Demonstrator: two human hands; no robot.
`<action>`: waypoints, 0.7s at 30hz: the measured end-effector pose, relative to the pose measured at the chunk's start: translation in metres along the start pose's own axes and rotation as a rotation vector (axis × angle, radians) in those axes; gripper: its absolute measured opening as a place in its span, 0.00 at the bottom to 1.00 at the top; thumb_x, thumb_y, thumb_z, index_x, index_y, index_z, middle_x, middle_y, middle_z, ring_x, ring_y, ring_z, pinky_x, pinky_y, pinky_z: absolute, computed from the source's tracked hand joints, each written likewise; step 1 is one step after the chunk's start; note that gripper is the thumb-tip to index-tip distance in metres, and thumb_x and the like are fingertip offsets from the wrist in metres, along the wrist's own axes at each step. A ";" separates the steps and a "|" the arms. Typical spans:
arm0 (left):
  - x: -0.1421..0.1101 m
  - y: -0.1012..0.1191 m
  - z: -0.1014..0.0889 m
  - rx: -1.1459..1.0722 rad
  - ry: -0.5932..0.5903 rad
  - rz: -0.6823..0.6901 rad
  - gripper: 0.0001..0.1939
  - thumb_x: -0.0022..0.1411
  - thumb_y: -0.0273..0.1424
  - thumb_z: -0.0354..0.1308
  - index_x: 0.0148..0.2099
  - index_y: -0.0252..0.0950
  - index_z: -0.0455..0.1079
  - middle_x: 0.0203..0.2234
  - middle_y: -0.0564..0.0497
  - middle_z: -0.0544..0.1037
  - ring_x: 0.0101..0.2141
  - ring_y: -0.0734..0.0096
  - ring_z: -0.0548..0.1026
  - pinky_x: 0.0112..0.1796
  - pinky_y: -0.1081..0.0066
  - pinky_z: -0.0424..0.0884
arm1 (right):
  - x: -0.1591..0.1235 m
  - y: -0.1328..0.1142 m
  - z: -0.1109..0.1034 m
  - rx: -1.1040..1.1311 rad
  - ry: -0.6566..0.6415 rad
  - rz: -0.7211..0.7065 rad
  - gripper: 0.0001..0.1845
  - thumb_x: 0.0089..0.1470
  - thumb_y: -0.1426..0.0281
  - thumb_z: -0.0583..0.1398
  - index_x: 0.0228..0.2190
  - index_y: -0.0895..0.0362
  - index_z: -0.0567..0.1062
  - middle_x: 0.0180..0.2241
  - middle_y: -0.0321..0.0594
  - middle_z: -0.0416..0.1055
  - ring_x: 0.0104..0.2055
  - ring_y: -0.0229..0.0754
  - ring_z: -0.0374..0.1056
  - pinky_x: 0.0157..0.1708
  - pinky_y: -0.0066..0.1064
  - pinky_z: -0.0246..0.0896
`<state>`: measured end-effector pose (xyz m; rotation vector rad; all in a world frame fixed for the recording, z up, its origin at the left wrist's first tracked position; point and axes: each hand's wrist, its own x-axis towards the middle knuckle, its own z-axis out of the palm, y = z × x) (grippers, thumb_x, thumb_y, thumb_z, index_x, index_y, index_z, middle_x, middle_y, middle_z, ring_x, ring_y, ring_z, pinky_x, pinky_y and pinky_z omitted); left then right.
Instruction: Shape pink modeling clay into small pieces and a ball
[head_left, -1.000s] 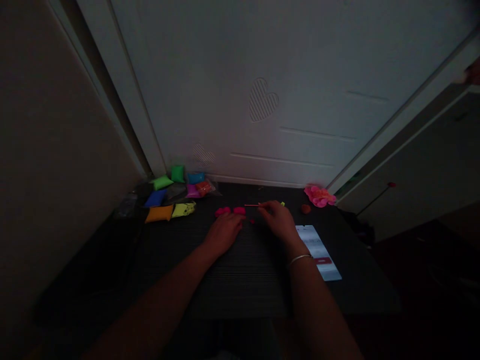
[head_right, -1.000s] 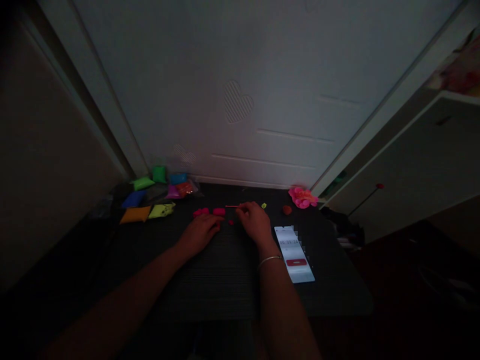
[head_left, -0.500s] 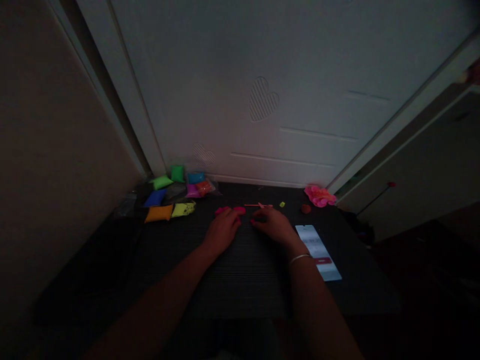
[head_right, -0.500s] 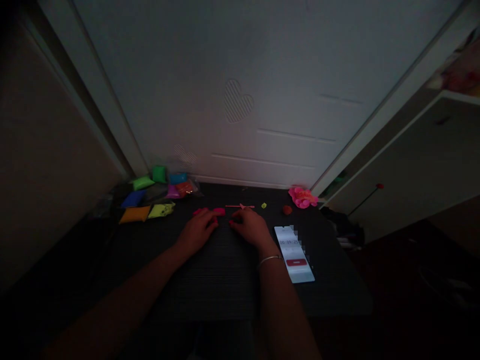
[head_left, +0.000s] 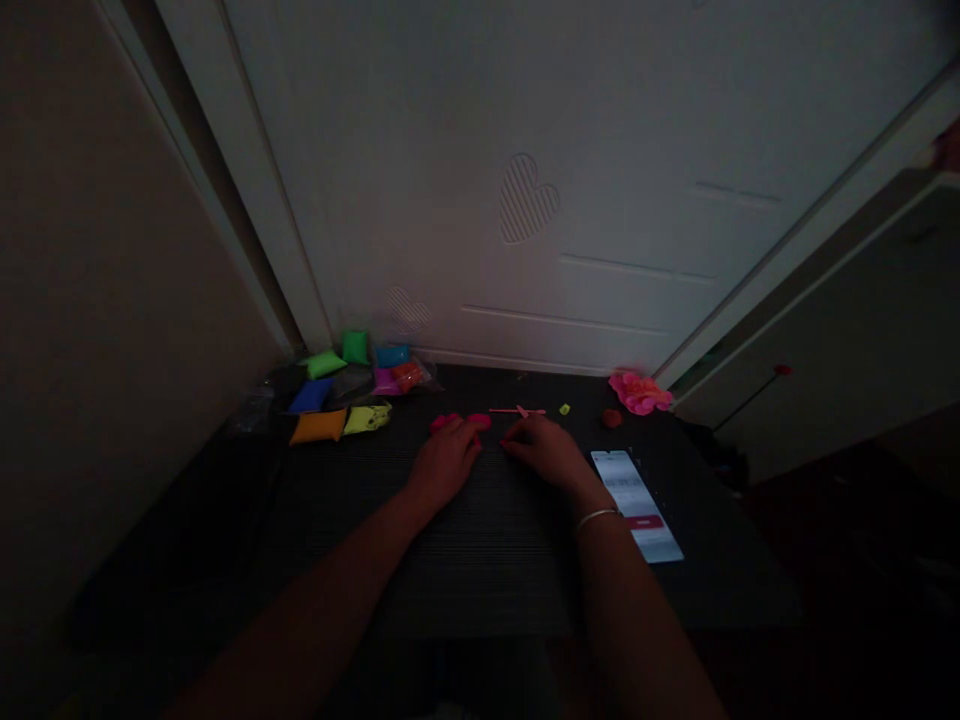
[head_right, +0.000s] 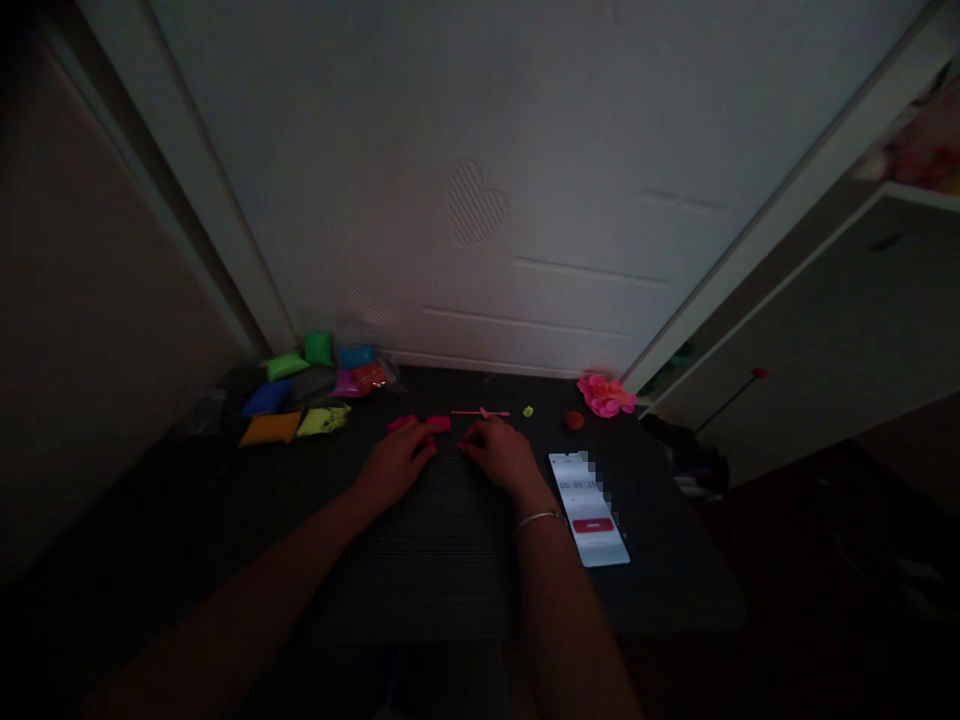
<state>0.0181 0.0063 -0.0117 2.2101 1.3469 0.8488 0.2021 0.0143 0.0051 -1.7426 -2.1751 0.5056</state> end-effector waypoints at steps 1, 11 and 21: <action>0.000 0.000 0.000 -0.008 0.002 0.001 0.16 0.55 0.24 0.49 0.47 0.39 0.66 0.34 0.49 0.72 0.40 0.65 0.69 0.43 0.64 0.63 | 0.000 0.000 0.000 0.005 0.003 -0.003 0.07 0.47 0.66 0.59 0.29 0.53 0.75 0.35 0.38 0.72 0.36 0.41 0.67 0.34 0.31 0.58; 0.008 0.003 -0.008 -0.732 0.234 -0.326 0.14 0.51 0.30 0.57 0.42 0.35 0.68 0.34 0.48 0.74 0.34 0.69 0.72 0.35 0.69 0.67 | 0.002 -0.005 -0.007 0.377 0.522 0.019 0.13 0.48 0.62 0.57 0.32 0.57 0.75 0.29 0.39 0.71 0.30 0.39 0.65 0.31 0.30 0.59; 0.012 0.011 -0.016 -1.404 0.341 -0.505 0.11 0.45 0.29 0.63 0.33 0.31 0.70 0.25 0.53 0.72 0.24 0.81 0.69 0.27 0.77 0.65 | -0.005 -0.027 0.001 0.496 0.544 -0.041 0.12 0.48 0.63 0.56 0.31 0.56 0.75 0.27 0.37 0.70 0.25 0.36 0.62 0.27 0.28 0.57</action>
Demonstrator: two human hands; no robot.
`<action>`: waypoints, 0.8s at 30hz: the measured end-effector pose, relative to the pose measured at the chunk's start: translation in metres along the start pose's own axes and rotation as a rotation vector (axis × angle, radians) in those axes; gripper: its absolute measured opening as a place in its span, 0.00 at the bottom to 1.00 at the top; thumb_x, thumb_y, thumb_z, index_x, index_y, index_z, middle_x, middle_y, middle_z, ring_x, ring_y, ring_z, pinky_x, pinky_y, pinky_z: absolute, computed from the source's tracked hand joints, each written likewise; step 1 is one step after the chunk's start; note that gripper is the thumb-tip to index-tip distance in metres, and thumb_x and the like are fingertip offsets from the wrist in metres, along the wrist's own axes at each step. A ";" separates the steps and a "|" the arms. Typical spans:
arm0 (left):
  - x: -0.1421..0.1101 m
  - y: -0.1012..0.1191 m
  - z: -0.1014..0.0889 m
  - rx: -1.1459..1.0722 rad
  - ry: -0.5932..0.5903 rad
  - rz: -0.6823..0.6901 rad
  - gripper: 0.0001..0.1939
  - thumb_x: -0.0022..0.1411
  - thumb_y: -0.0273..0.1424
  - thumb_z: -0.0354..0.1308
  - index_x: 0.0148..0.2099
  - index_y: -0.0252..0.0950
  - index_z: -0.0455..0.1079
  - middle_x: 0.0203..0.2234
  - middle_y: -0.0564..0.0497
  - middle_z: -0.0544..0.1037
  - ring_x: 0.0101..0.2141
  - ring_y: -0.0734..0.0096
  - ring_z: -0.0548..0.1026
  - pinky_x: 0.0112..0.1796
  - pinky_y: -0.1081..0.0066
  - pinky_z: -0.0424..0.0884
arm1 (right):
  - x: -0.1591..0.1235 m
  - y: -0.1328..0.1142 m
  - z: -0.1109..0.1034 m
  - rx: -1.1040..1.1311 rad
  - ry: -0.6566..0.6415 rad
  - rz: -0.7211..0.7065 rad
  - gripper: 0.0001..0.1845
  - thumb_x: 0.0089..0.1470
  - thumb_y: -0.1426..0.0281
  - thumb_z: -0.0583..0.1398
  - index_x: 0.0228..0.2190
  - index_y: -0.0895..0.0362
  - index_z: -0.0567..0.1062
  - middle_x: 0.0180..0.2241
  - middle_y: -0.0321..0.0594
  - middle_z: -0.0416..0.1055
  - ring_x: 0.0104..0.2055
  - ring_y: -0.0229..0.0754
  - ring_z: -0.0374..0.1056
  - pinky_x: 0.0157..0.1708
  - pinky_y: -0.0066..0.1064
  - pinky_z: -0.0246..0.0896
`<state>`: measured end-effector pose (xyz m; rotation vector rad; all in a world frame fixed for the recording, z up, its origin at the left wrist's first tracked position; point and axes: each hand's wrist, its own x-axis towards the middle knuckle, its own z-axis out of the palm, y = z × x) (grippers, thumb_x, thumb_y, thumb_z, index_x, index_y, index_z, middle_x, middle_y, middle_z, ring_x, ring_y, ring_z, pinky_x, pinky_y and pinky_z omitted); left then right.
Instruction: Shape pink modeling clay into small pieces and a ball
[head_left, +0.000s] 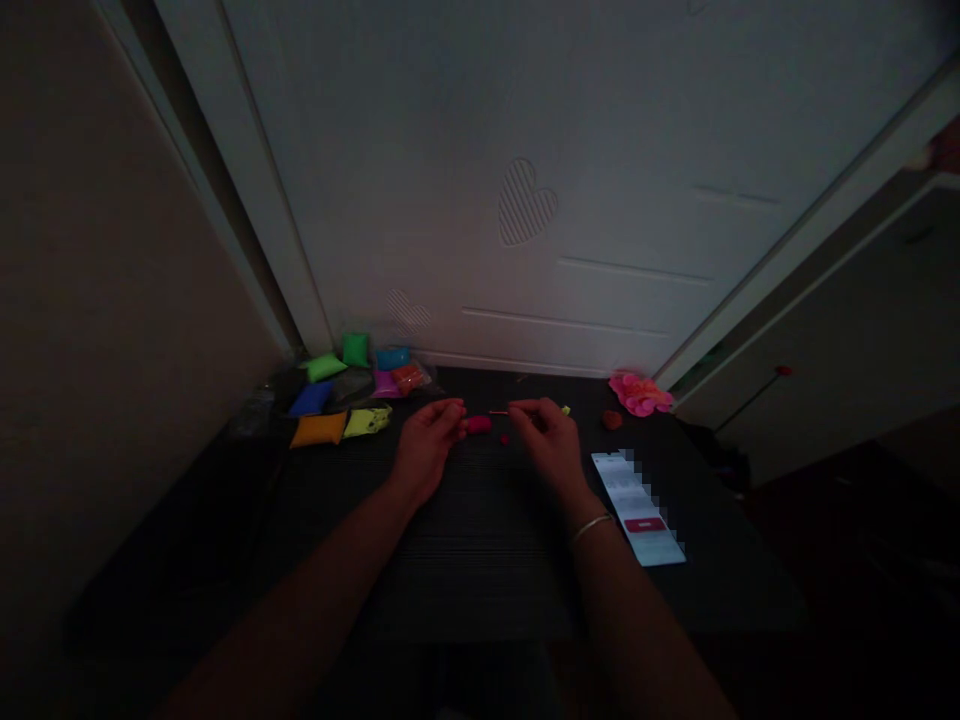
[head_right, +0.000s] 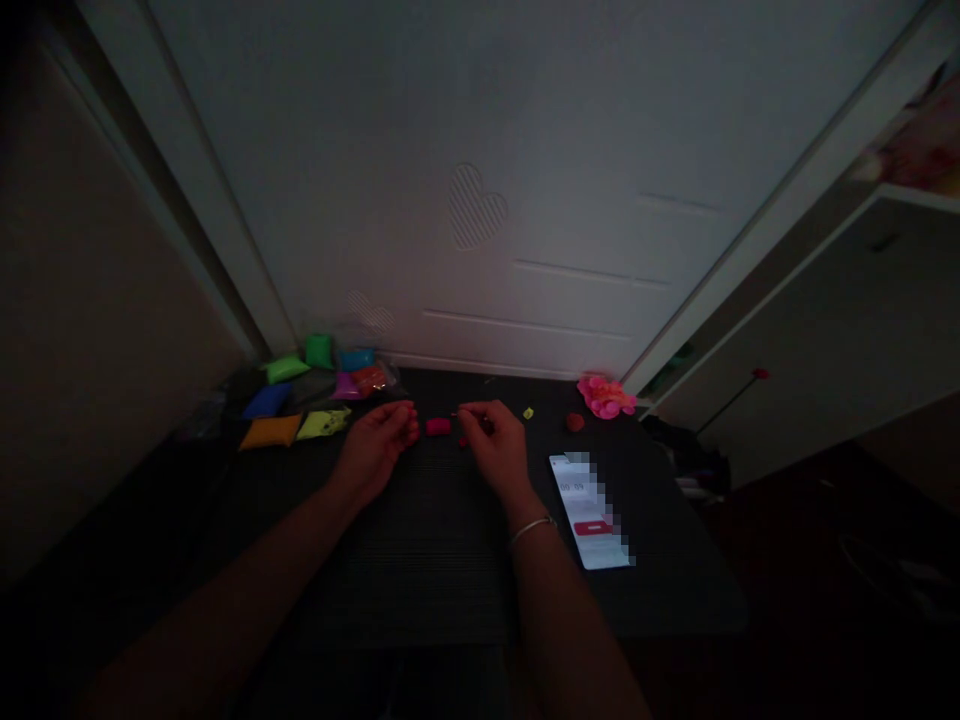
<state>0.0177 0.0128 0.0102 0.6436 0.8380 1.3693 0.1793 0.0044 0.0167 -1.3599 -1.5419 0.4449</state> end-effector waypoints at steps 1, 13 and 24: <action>-0.001 0.001 0.001 -0.027 -0.009 -0.016 0.11 0.45 0.29 0.63 0.32 0.31 0.70 0.25 0.53 0.72 0.24 0.81 0.69 0.27 0.78 0.65 | -0.003 -0.003 0.003 -0.005 -0.034 -0.032 0.11 0.49 0.64 0.56 0.31 0.56 0.75 0.26 0.37 0.69 0.25 0.35 0.62 0.27 0.28 0.57; -0.007 -0.001 0.002 -0.037 -0.201 -0.054 0.17 0.45 0.26 0.64 0.40 0.35 0.68 0.28 0.53 0.76 0.30 0.75 0.73 0.33 0.74 0.68 | -0.018 -0.011 0.019 -0.055 -0.031 -0.325 0.13 0.50 0.68 0.58 0.40 0.53 0.71 0.30 0.38 0.67 0.29 0.37 0.62 0.31 0.31 0.61; -0.008 0.000 0.001 0.007 -0.244 -0.143 0.15 0.45 0.27 0.64 0.39 0.34 0.70 0.29 0.51 0.76 0.29 0.74 0.73 0.31 0.72 0.68 | -0.017 -0.010 0.017 0.029 -0.029 -0.305 0.08 0.51 0.69 0.58 0.35 0.51 0.74 0.30 0.38 0.65 0.34 0.39 0.64 0.34 0.33 0.62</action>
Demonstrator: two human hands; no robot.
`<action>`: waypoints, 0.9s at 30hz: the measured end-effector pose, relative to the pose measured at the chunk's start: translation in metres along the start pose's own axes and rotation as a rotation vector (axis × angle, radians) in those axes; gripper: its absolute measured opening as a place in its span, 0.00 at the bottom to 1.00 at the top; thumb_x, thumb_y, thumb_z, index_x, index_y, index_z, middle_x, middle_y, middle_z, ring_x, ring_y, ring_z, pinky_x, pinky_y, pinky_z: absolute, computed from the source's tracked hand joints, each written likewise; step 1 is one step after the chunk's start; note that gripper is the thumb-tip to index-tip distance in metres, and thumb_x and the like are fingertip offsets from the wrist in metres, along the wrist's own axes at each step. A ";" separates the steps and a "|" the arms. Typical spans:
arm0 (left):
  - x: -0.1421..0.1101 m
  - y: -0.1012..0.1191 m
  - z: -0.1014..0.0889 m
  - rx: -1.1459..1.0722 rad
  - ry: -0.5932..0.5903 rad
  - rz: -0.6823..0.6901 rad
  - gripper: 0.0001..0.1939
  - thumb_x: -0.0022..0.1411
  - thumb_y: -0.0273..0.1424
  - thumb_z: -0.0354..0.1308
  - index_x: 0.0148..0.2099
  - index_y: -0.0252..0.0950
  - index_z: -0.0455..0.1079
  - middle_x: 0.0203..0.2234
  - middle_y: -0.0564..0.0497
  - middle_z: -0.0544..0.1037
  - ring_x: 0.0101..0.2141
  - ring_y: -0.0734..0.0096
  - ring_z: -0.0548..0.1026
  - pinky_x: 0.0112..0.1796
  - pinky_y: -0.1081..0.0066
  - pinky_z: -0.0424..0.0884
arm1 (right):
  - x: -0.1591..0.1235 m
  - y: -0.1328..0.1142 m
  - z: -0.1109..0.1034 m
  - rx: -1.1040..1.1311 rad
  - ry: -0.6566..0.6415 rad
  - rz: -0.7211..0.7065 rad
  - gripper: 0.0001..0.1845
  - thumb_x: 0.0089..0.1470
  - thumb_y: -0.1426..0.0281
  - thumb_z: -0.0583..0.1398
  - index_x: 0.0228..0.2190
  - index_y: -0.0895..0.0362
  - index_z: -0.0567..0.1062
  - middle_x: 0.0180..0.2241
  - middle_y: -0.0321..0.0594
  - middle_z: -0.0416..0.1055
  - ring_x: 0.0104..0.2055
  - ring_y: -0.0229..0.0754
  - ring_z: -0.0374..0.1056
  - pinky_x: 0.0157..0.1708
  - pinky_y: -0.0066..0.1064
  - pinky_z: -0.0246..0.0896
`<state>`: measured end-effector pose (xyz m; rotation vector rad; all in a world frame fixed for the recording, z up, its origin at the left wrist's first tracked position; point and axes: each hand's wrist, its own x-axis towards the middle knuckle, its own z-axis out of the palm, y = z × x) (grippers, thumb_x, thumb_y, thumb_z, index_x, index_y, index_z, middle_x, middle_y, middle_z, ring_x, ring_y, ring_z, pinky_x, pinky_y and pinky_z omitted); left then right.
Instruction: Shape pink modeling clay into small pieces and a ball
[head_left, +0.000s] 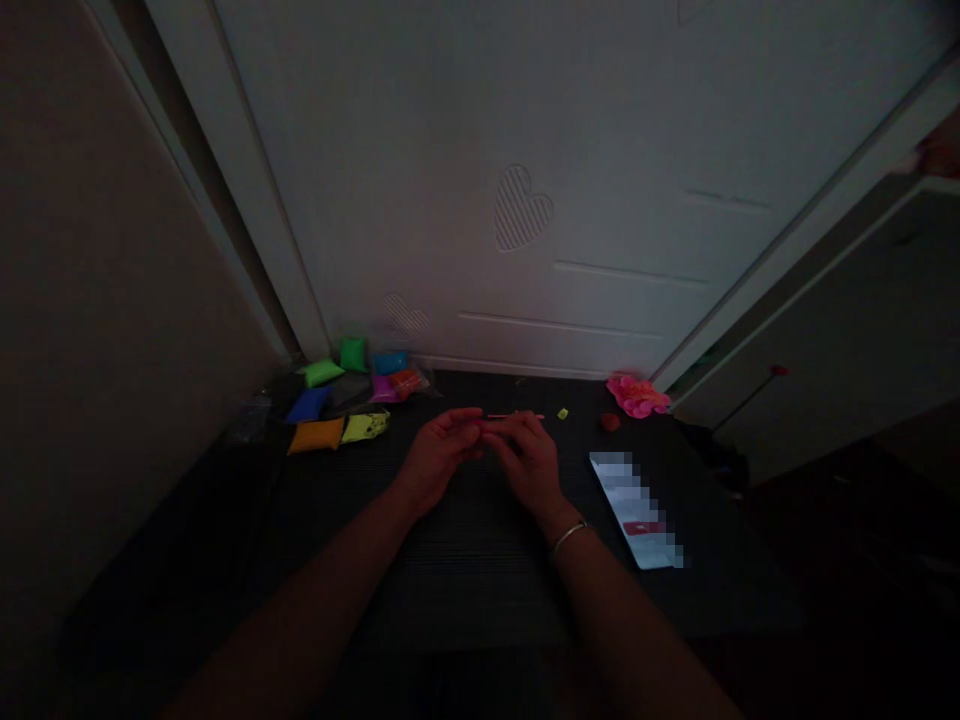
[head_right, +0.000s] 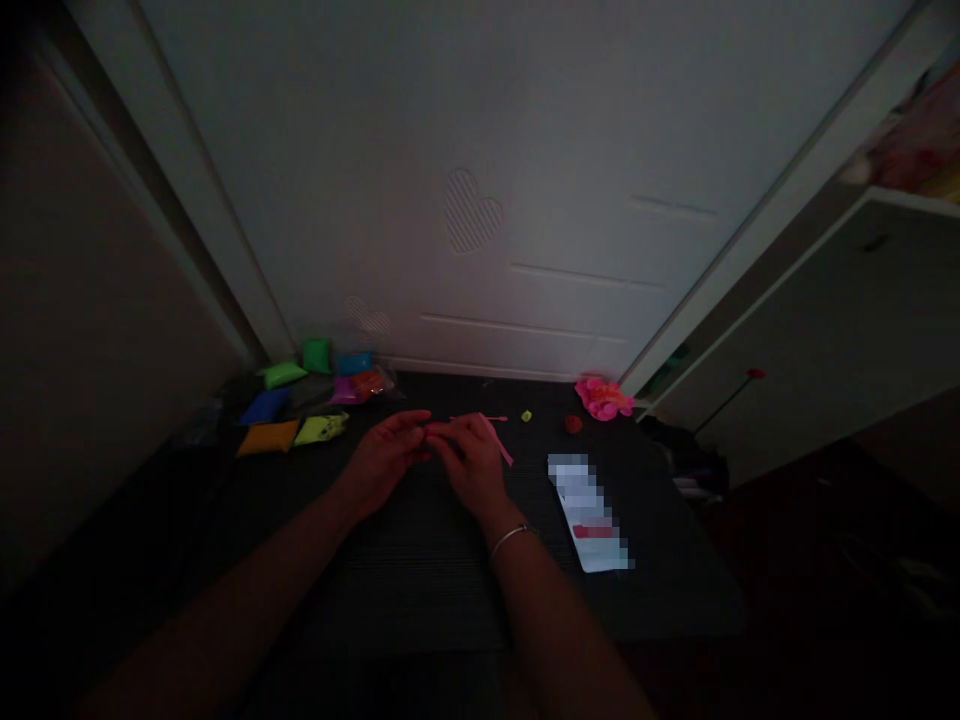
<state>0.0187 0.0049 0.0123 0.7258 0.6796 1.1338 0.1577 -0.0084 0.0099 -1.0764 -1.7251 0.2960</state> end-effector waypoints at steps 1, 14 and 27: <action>0.000 0.000 0.000 -0.001 -0.003 -0.003 0.16 0.44 0.26 0.64 0.39 0.34 0.70 0.30 0.51 0.76 0.30 0.74 0.73 0.32 0.73 0.68 | 0.000 -0.001 0.000 0.015 -0.004 0.002 0.09 0.50 0.69 0.58 0.36 0.51 0.74 0.31 0.38 0.65 0.34 0.39 0.63 0.34 0.33 0.62; 0.001 0.000 0.001 0.009 0.032 0.048 0.16 0.43 0.26 0.64 0.38 0.33 0.70 0.29 0.51 0.76 0.30 0.75 0.73 0.34 0.73 0.67 | 0.001 -0.001 -0.001 0.048 -0.087 0.004 0.12 0.51 0.69 0.57 0.40 0.52 0.72 0.32 0.39 0.65 0.32 0.37 0.63 0.28 0.29 0.60; 0.003 -0.001 -0.001 0.075 0.054 0.100 0.15 0.42 0.26 0.65 0.36 0.34 0.71 0.26 0.53 0.76 0.29 0.76 0.72 0.35 0.72 0.65 | 0.001 -0.001 0.001 0.100 -0.059 0.064 0.07 0.49 0.68 0.58 0.33 0.53 0.74 0.30 0.37 0.67 0.29 0.36 0.63 0.25 0.28 0.58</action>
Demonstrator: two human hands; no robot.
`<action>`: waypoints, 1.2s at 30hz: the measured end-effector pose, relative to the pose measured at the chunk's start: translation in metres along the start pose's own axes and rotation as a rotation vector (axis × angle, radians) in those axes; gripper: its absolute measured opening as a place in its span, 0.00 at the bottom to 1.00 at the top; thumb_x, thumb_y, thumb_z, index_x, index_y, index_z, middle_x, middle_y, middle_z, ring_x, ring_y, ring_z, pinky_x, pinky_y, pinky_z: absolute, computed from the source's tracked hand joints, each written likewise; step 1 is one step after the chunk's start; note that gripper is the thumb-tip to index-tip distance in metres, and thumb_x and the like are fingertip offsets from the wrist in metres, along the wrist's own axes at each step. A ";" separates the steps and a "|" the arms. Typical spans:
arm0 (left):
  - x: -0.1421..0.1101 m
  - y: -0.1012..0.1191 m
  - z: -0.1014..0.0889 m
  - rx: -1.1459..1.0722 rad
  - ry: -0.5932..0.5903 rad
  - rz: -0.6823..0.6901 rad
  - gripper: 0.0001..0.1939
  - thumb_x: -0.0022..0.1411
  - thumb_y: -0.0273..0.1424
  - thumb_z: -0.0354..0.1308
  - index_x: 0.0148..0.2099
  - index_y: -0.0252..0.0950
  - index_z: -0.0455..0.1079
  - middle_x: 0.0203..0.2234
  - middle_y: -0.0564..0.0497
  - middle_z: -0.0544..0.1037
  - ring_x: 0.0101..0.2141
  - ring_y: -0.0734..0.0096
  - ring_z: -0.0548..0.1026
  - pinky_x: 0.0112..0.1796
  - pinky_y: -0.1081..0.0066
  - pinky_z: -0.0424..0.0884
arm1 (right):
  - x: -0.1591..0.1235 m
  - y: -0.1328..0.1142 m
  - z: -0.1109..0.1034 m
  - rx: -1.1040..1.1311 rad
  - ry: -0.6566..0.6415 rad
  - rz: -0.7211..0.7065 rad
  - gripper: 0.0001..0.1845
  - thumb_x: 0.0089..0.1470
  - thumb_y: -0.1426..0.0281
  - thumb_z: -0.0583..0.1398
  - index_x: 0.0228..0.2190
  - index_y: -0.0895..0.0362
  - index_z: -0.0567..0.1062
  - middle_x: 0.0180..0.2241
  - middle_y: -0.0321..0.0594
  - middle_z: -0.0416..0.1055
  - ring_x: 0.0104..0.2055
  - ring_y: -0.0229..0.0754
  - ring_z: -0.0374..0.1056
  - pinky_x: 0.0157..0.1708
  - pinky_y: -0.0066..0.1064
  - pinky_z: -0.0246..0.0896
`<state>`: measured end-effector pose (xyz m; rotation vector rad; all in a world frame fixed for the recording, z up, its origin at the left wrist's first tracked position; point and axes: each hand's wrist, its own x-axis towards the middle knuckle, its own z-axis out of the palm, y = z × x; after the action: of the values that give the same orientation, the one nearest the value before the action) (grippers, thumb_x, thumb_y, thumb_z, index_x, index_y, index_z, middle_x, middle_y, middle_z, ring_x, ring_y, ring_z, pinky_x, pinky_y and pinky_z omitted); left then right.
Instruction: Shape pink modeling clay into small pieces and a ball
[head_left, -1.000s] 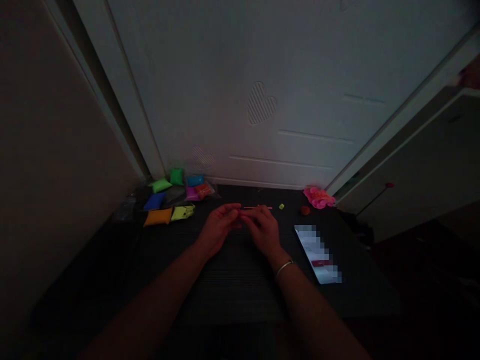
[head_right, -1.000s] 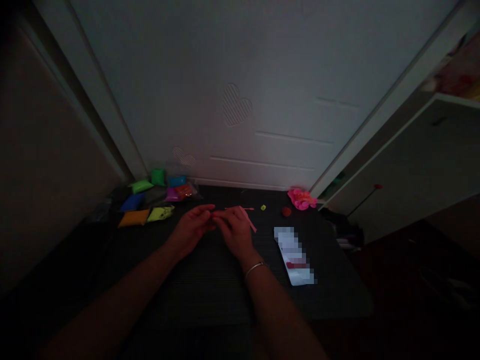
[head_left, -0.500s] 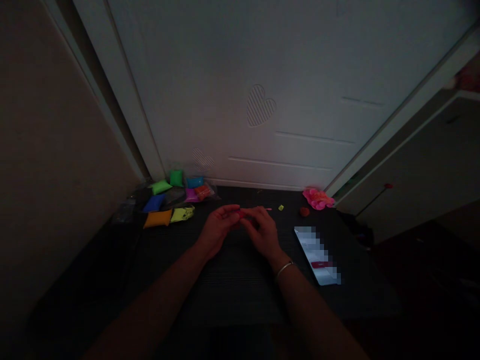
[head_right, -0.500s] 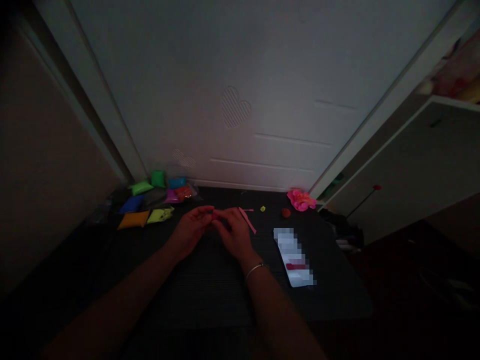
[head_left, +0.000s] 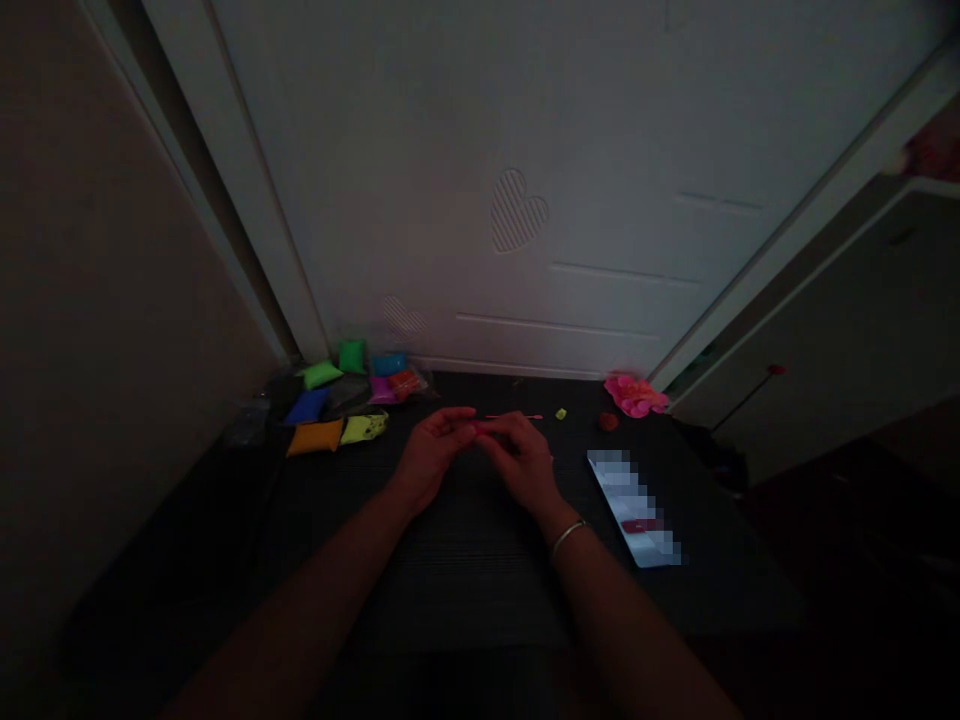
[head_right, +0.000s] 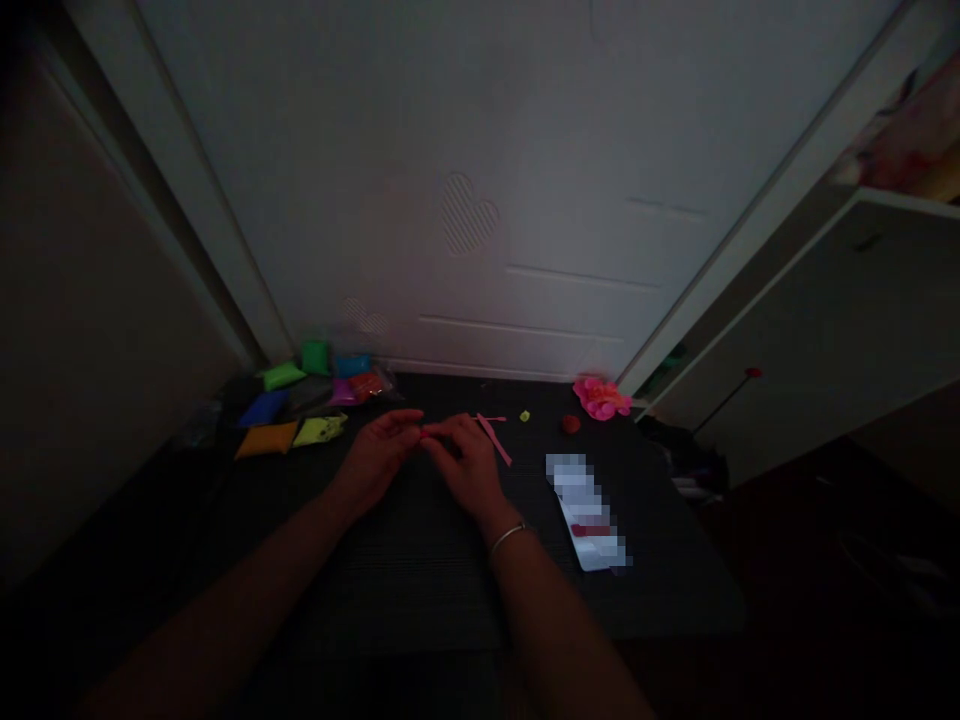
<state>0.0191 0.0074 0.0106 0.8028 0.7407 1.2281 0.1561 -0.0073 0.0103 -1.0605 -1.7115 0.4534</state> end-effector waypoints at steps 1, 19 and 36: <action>0.000 0.000 0.000 -0.005 -0.001 0.001 0.14 0.42 0.26 0.64 0.36 0.34 0.71 0.26 0.53 0.76 0.29 0.76 0.72 0.35 0.72 0.65 | 0.000 0.000 0.000 0.003 0.007 -0.003 0.06 0.49 0.68 0.58 0.32 0.53 0.74 0.30 0.37 0.67 0.29 0.36 0.63 0.25 0.27 0.58; -0.003 0.003 -0.001 0.120 -0.083 -0.135 0.11 0.49 0.34 0.61 0.34 0.32 0.73 0.29 0.49 0.76 0.29 0.75 0.71 0.29 0.75 0.63 | 0.002 0.003 -0.002 0.021 -0.004 0.002 0.07 0.50 0.70 0.59 0.33 0.52 0.75 0.30 0.37 0.63 0.32 0.36 0.62 0.29 0.27 0.60; 0.000 0.000 -0.006 0.030 -0.106 -0.274 0.10 0.48 0.34 0.62 0.32 0.32 0.70 0.29 0.49 0.75 0.28 0.75 0.72 0.27 0.75 0.66 | 0.001 0.008 -0.002 -0.032 -0.046 -0.051 0.07 0.50 0.71 0.58 0.33 0.53 0.75 0.29 0.37 0.63 0.31 0.36 0.62 0.31 0.29 0.61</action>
<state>0.0140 0.0081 0.0079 0.7570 0.7569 0.9244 0.1612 -0.0023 0.0064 -1.0333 -1.7875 0.4219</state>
